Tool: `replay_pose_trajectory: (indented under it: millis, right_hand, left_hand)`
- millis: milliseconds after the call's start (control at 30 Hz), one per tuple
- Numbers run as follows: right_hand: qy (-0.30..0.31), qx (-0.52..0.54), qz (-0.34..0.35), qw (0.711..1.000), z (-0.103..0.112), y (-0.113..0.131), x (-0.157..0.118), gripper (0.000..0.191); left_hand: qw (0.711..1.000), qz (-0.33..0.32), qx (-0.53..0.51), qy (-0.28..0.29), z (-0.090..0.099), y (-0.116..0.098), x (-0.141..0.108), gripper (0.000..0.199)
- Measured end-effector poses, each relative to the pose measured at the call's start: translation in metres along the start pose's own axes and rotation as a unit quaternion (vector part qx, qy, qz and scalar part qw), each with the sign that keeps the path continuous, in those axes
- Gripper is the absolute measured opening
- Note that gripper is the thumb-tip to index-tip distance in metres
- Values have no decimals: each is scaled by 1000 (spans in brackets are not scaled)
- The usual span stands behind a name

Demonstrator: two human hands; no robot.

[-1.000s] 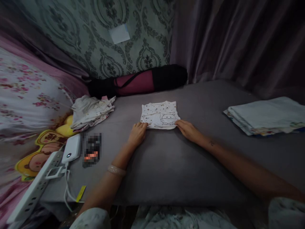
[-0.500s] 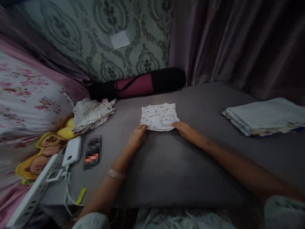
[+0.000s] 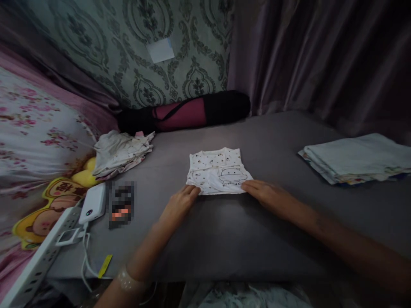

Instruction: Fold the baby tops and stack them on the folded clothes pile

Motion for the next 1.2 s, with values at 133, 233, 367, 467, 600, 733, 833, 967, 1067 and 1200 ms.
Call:
replay_pose_trajectory:
  millis: [133,233,367,467,600,733,833,967,1067,1200]
  right_hand:
    - [15,-33,11,999,4,5,-2,43]
    - [4,-64,17,998,10,-1,13,44]
    - [-20,-83,-12,996,19,-22,39,44]
    - [-17,-91,-27,995,21,-37,57,47]
    - [-10,-103,-44,994,19,-56,78,49]
    - [-5,-113,-72,991,15,-75,98,44]
    - [14,-113,-102,988,10,-88,112,41]
    - [30,-98,-133,986,5,-100,122,40]
    - [22,-77,-156,984,3,-110,125,39]
    - [-14,-33,-180,983,0,-127,128,35]
  left_hand:
    - [999,-21,-34,-13,5,-2,-6,34]
    - [998,-15,-22,-64,13,10,8,28]
    - [992,13,-18,-125,28,28,37,28]
    - [990,41,-13,-135,35,38,57,29]
    - [988,75,-7,-136,39,53,78,30]
    - [987,100,-13,-122,34,69,99,32]
    - [986,124,-8,-109,29,79,113,33]
    - [985,143,-11,-97,23,90,128,34]
    - [984,145,-30,-96,18,97,135,34]
    - [981,148,-73,-102,10,108,144,34]
Point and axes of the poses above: each hand's wrist, its own x-axis towards the middle knuckle, its own z-axis out of the back of the hand, y = z × x, the point moved 10 cm from there along x, towards the middle knuckle, and after that the axes turned 9 degrees about y, right-handed, at the moved point
